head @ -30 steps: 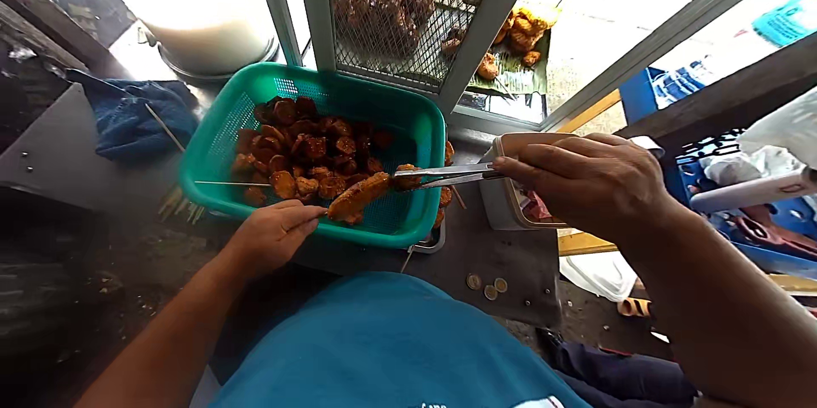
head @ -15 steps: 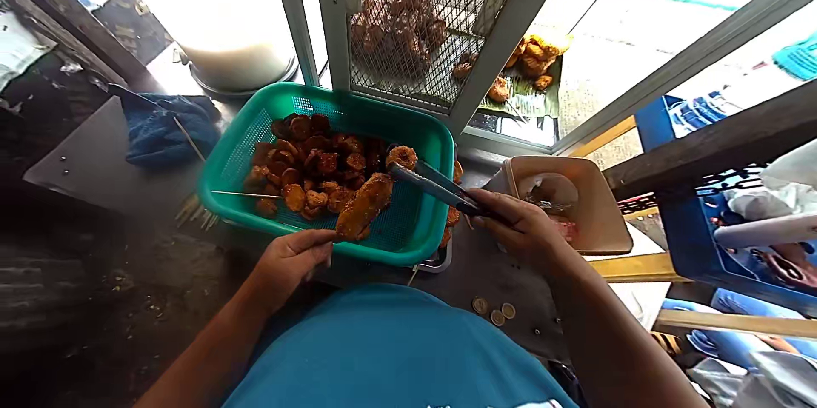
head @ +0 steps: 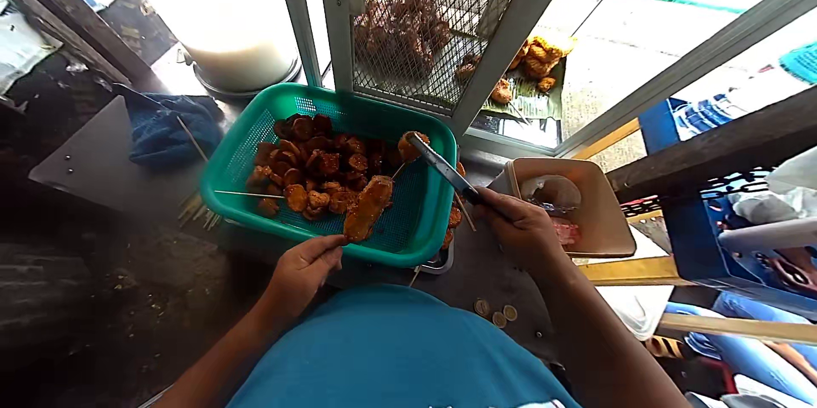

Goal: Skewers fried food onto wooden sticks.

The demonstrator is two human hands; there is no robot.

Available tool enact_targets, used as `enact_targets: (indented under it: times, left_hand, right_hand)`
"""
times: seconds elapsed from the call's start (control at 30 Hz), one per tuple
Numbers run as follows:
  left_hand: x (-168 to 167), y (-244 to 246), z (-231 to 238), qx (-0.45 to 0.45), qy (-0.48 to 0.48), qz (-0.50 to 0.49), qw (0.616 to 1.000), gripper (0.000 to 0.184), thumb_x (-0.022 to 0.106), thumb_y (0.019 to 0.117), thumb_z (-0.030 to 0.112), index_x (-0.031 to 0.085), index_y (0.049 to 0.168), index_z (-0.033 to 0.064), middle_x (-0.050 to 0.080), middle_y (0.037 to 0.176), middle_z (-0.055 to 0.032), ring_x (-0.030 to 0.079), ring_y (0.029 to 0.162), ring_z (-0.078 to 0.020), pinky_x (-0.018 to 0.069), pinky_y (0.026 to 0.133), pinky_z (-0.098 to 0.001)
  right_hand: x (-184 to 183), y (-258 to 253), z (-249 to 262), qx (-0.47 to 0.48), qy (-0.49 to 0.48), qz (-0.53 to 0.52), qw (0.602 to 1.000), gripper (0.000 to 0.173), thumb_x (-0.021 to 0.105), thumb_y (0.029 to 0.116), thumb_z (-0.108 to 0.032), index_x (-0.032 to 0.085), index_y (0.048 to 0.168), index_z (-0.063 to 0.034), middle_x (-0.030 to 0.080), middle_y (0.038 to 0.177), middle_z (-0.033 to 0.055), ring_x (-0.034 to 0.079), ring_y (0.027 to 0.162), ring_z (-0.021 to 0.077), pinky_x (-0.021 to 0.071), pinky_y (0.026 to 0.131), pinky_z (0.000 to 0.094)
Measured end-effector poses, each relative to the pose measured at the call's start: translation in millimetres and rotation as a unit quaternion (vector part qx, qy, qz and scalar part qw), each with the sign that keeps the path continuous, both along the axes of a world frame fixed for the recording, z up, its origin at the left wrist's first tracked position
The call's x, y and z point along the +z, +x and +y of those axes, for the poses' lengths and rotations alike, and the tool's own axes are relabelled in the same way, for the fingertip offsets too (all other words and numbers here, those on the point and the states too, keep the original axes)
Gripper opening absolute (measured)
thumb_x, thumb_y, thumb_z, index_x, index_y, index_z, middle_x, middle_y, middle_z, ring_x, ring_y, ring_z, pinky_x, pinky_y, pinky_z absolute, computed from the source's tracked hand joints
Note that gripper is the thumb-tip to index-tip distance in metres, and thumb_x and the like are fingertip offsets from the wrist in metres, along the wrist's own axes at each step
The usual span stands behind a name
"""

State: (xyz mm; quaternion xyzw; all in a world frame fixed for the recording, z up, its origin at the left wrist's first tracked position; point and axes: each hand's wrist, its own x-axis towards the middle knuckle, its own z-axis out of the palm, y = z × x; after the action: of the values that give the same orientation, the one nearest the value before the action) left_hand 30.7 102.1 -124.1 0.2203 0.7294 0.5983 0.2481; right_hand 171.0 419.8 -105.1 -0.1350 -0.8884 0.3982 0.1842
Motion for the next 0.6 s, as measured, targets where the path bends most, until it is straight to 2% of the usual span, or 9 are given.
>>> enact_targets:
  times: [0.23, 0.43, 0.53, 0.57, 0.6]
  left_hand:
    - [-5, 5, 10, 0.038, 0.024, 0.031, 0.999, 0.026, 0.055, 0.1005, 0.009, 0.072, 0.118, 0.0015, 0.065, 0.081, 0.0057, 0.053, 0.061, 0.0016, 0.0434, 0.055, -0.0123]
    - [-3, 0, 15, 0.051, 0.038, 0.023, 0.998, 0.026, 0.055, 0.1007, 0.008, 0.070, 0.120, -0.0013, 0.066, 0.082, 0.0041, 0.052, 0.059, 0.0010, 0.0425, 0.053, -0.0124]
    - [7, -6, 18, 0.072, 0.098, -0.062, 0.991, 0.025, 0.052, 0.1013, 0.005, 0.066, 0.120, -0.0040, 0.066, 0.080, 0.0016, 0.051, 0.055, -0.0003, 0.0421, 0.050, -0.0131]
    - [12, -8, 20, 0.086, 0.129, -0.096, 0.983, 0.024, 0.050, 0.1017, 0.004, 0.065, 0.119, -0.0044, 0.066, 0.079, 0.0001, 0.051, 0.054, -0.0006, 0.0421, 0.048, -0.0133]
    - [16, -10, 23, 0.098, 0.159, -0.125, 0.974, 0.024, 0.047, 0.1025, 0.003, 0.063, 0.119, -0.0043, 0.066, 0.079, -0.0013, 0.051, 0.053, -0.0012, 0.0423, 0.047, -0.0135]
  right_hand:
    - [-10, -2, -25, 0.001, -0.034, 0.010, 0.999, 0.032, 0.059, 0.1019, -0.012, 0.070, 0.132, -0.0091, 0.072, 0.091, 0.0017, 0.061, 0.068, 0.0006, 0.0526, 0.065, 0.0187]
    - [-6, -15, -49, 0.006, -0.121, -0.010, 0.993, 0.032, 0.058, 0.1040, -0.014, 0.068, 0.133, -0.0068, 0.070, 0.088, -0.0016, 0.057, 0.064, -0.0044, 0.0485, 0.061, 0.0126]
    - [3, -22, -49, 0.001, -0.166, -0.020, 0.986, 0.038, 0.056, 0.1063, -0.020, 0.060, 0.142, -0.0076, 0.069, 0.090, -0.0007, 0.057, 0.062, -0.0011, 0.0501, 0.059, 0.0163]
    - [4, -26, -46, -0.010, -0.148, -0.024, 0.989, 0.042, 0.055, 0.1066, -0.023, 0.056, 0.146, -0.0086, 0.069, 0.092, 0.0010, 0.059, 0.064, 0.0017, 0.0527, 0.061, 0.0195]
    - [5, -30, -42, -0.027, -0.104, -0.045, 0.993, 0.046, 0.055, 0.1072, -0.026, 0.052, 0.150, -0.0090, 0.069, 0.099, 0.0056, 0.063, 0.071, 0.0079, 0.0556, 0.068, 0.0257]
